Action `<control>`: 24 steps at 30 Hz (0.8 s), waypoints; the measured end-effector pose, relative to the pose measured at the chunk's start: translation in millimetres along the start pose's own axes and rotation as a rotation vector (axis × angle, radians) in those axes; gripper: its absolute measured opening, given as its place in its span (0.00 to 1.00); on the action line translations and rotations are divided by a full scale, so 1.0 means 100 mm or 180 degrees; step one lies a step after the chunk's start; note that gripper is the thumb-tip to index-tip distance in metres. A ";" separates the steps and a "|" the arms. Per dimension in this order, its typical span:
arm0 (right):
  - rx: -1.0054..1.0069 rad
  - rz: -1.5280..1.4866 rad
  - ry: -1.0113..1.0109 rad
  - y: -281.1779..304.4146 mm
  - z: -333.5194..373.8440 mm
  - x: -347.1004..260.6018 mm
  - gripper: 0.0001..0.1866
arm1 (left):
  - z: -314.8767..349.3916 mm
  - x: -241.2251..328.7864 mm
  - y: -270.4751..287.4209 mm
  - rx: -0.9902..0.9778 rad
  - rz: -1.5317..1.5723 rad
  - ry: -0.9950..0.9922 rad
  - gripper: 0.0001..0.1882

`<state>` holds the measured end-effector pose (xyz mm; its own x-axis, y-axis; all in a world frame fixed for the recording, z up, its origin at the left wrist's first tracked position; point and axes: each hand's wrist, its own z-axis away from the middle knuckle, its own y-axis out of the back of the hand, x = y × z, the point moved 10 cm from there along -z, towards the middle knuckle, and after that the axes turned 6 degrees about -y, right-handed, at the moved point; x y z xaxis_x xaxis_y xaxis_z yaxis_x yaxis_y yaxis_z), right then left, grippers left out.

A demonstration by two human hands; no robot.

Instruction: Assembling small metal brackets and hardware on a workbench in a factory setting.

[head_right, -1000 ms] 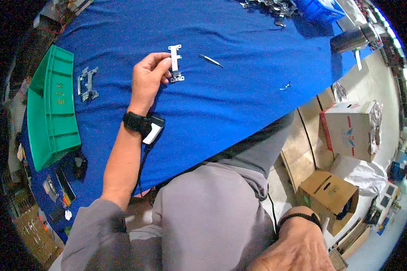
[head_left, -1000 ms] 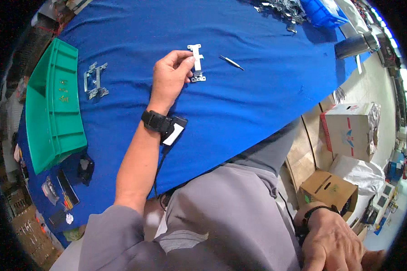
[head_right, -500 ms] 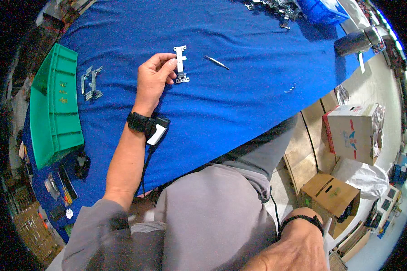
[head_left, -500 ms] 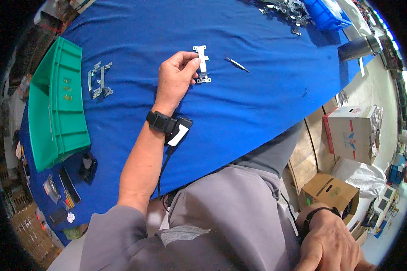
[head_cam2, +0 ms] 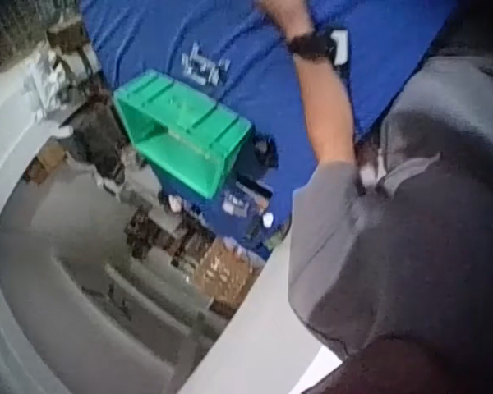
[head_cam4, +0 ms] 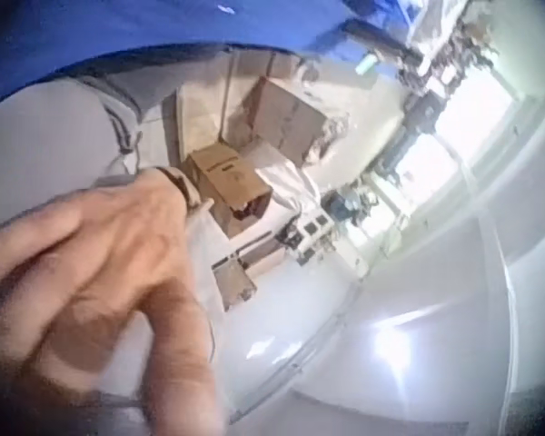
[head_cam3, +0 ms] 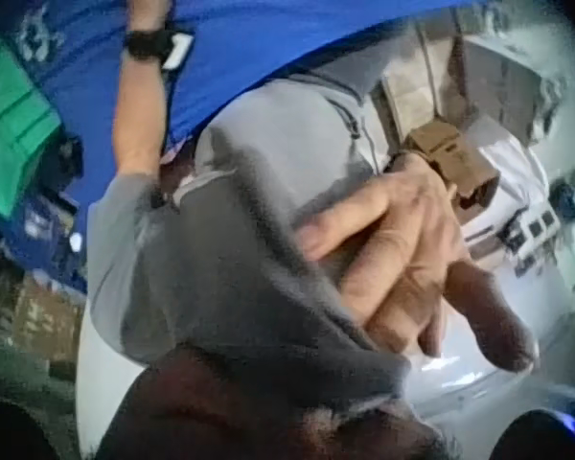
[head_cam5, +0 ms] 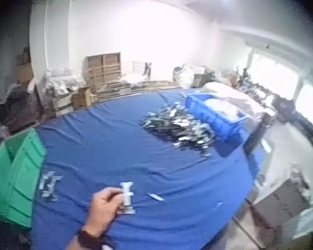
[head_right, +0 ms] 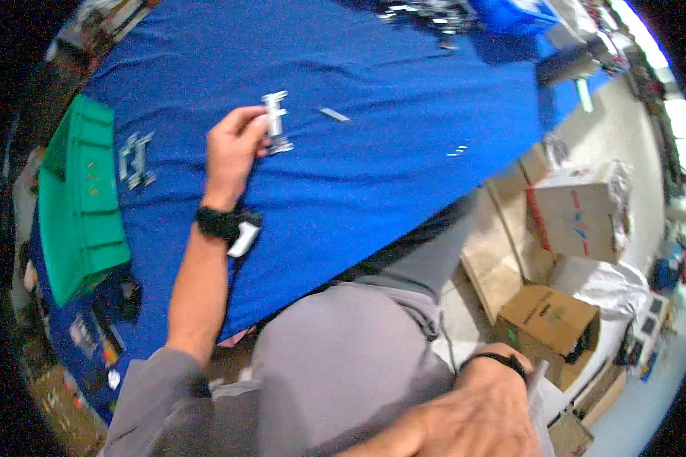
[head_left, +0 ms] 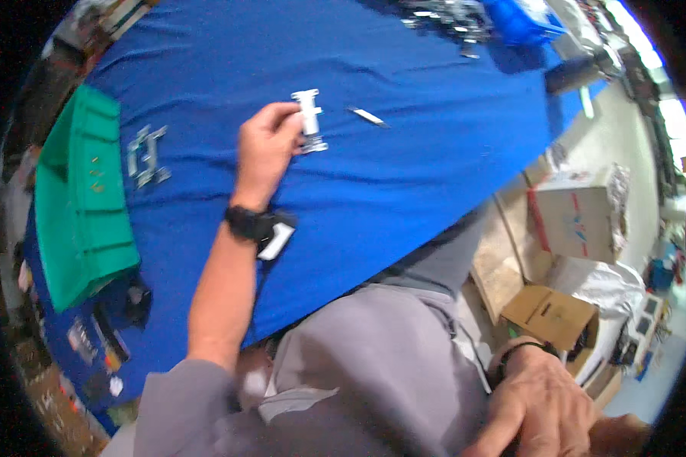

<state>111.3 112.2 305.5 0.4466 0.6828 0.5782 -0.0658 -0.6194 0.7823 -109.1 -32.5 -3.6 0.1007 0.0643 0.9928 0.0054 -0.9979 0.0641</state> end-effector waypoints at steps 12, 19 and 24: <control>0.0618 0.2407 -0.1698 -0.20 -0.49 0.15 0.17 | -0.05 -0.10 0.11 0.0013 -0.0122 -0.0042 0.12; 0.1054 0.3150 -0.2221 -0.19 -0.29 0.26 0.14 | -0.02 -0.09 0.07 0.0014 -0.0055 0.0006 0.12; 0.1326 0.3691 -0.2624 -0.21 -0.18 0.31 0.13 | 0.00 -0.04 0.07 0.0034 -0.0063 0.0032 0.12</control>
<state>110.9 152.9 311.5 0.7027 -0.5772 0.4159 -0.5400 -0.8134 -0.2164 -109.8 -39.3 -7.2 0.0904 0.0840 0.9924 0.0178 -0.9964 0.0827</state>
